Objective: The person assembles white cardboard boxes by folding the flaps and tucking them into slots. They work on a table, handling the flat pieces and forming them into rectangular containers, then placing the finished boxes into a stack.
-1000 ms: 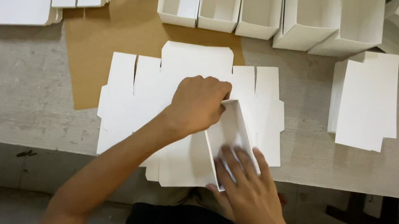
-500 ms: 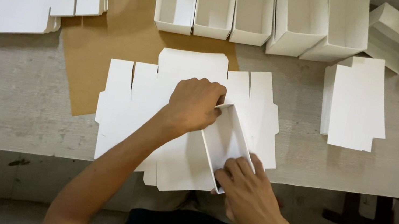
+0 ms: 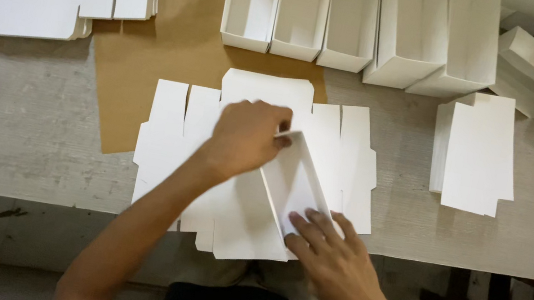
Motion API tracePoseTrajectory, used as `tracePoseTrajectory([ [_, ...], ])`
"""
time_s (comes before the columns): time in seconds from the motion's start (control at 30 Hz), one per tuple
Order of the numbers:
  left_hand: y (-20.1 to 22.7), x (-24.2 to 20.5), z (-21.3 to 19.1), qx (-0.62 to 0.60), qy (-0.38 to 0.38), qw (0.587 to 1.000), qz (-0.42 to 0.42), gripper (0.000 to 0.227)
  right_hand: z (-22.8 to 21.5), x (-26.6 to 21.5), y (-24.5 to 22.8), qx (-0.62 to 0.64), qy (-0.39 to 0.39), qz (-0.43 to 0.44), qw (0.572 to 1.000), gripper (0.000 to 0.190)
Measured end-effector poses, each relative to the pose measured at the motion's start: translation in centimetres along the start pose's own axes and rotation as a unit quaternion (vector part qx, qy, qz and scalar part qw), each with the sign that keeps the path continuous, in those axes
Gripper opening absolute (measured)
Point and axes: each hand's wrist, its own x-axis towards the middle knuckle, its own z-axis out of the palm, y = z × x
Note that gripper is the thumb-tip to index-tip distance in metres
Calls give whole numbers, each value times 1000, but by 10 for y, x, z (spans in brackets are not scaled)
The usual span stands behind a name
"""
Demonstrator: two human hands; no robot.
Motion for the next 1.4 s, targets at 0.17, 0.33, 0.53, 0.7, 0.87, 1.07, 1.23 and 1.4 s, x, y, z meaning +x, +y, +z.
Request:
tracePoseTrajectory([
  [0.17,-4,-64,-52,-196,145,970,-4,49,-27,30,30,-38,70,37,996,57],
  [0.33,-27,-115,-8,-97,227,960,133,64,-60,90,84,-83,120,111,983,32],
  [0.53,-29,-163,75,115,147,953,239,126,-52,150,150,-201,242,123,941,11],
  [0.7,-30,-173,69,54,120,958,254,72,-37,161,153,-246,242,142,928,24],
  [0.87,-32,-172,65,-1,119,954,276,54,-78,133,104,-85,171,130,973,66],
  [1.07,-32,-173,66,-16,268,916,297,38,-67,54,54,83,-30,-19,996,117],
  [1.23,-23,-174,54,-61,308,888,335,31,-12,22,39,82,5,34,996,104],
  [1.4,-35,-170,63,14,229,947,223,60,8,21,30,133,66,115,982,68],
])
